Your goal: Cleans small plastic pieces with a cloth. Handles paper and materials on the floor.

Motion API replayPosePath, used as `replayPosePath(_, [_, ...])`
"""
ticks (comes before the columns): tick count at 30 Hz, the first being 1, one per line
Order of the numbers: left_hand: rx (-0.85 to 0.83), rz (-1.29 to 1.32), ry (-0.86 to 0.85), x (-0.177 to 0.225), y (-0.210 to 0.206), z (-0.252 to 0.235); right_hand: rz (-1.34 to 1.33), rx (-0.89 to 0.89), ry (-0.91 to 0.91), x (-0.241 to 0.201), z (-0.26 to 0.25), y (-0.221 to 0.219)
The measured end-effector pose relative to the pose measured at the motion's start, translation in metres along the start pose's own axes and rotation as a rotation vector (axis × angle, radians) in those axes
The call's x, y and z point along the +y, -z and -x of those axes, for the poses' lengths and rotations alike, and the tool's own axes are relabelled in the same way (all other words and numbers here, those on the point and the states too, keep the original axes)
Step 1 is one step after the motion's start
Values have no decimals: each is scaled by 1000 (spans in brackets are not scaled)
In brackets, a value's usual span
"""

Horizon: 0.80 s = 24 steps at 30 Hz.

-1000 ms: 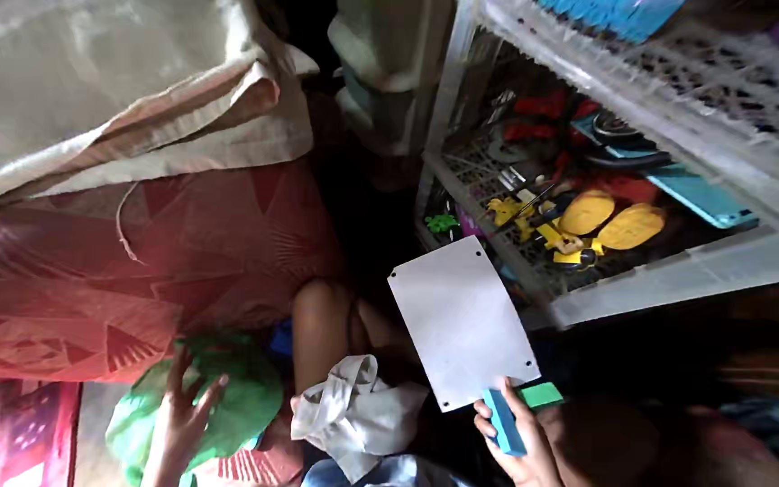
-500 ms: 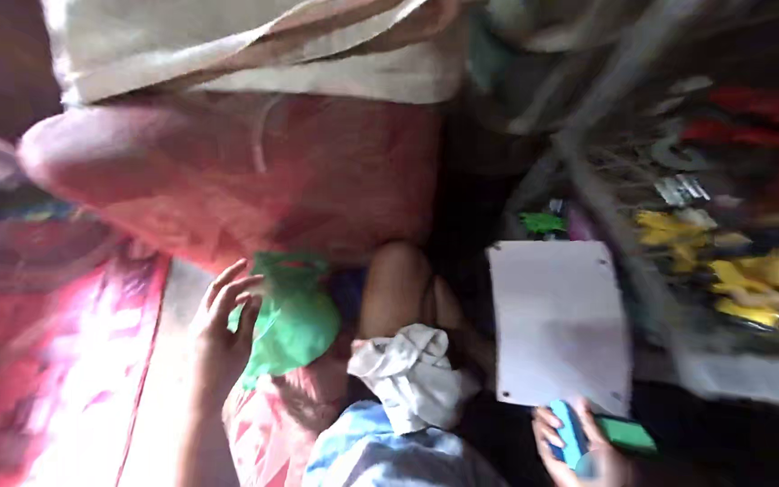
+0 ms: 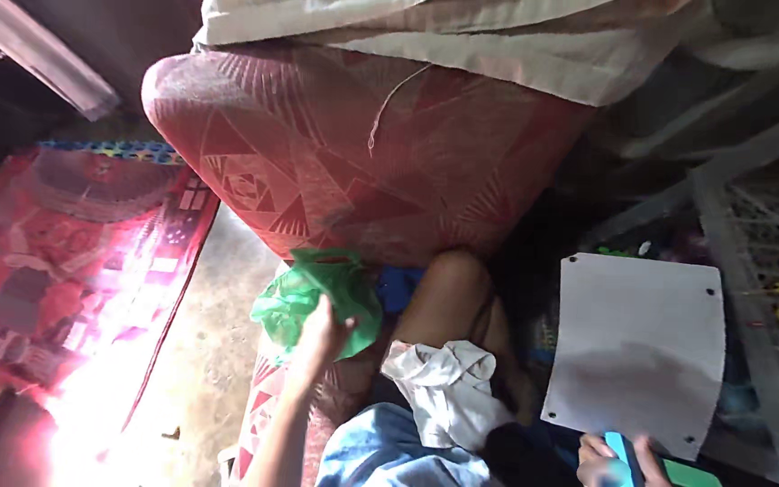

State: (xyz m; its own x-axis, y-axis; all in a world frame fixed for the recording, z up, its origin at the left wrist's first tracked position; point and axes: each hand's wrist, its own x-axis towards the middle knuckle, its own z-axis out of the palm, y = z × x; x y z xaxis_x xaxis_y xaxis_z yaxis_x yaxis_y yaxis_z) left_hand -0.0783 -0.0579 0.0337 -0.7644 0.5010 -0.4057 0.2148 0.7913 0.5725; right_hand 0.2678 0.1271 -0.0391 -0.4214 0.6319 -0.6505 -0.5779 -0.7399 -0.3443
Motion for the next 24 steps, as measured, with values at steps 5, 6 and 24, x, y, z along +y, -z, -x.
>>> replayPosePath(5, [-132,48,-382,45,-51,2,-36,-53,5,4,4,8])
replayPosePath(6, [-161,32,-458,51,-53,3,-44,-60,6,4,5,12])
replayPosePath(24, [262,-98,-581,-12,43,46,-111,-38,1,-1,8,20])
